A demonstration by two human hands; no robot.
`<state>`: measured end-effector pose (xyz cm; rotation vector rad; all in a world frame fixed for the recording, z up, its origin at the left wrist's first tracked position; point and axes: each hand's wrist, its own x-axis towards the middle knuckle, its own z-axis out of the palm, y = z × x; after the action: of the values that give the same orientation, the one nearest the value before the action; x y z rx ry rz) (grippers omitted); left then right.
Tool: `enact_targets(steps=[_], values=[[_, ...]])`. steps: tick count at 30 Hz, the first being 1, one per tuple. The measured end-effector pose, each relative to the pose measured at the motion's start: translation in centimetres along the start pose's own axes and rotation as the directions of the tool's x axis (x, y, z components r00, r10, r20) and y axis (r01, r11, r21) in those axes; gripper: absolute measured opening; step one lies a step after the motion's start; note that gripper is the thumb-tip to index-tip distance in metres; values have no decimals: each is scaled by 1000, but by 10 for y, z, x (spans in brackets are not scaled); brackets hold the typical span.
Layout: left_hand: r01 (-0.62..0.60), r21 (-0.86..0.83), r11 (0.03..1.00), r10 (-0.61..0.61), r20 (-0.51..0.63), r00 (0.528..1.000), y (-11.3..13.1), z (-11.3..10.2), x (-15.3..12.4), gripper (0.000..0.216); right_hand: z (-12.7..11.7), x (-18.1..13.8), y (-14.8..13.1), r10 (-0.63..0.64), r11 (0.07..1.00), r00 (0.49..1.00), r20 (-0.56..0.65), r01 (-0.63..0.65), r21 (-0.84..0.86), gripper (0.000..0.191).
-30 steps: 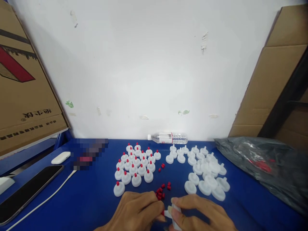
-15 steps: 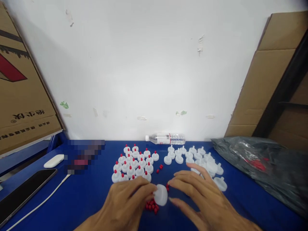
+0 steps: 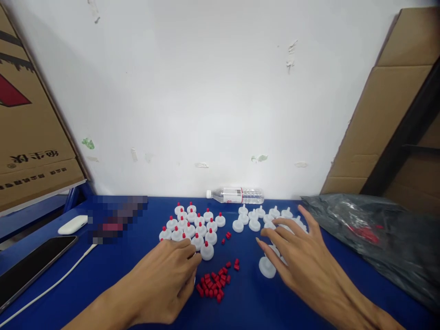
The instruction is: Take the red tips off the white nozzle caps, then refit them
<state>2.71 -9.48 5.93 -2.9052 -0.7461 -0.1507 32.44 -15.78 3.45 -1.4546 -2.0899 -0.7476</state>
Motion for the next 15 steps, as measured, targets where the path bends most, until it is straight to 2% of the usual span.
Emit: enact_targets(steps=[3, 7, 12, 15], values=[[43, 11, 999, -43, 25, 999, 2, -4, 0, 11, 6, -4, 2, 7, 1000, 999, 43, -6, -6, 31], [74, -46, 996, -74, -14, 997, 6, -11, -1, 12, 11, -7, -2, 4, 1000, 998, 68, -5, 21, 36], [6, -119, 993, -17, -95, 995, 9, -5, -4, 8, 8, -6, -6, 10, 998, 998, 58, -13, 66, 38], [-40, -135, 990, 26, -102, 994, 10, 1, -5, 8, 4, -5, -8, -18, 993, 997, 71, 10, 115, 38]])
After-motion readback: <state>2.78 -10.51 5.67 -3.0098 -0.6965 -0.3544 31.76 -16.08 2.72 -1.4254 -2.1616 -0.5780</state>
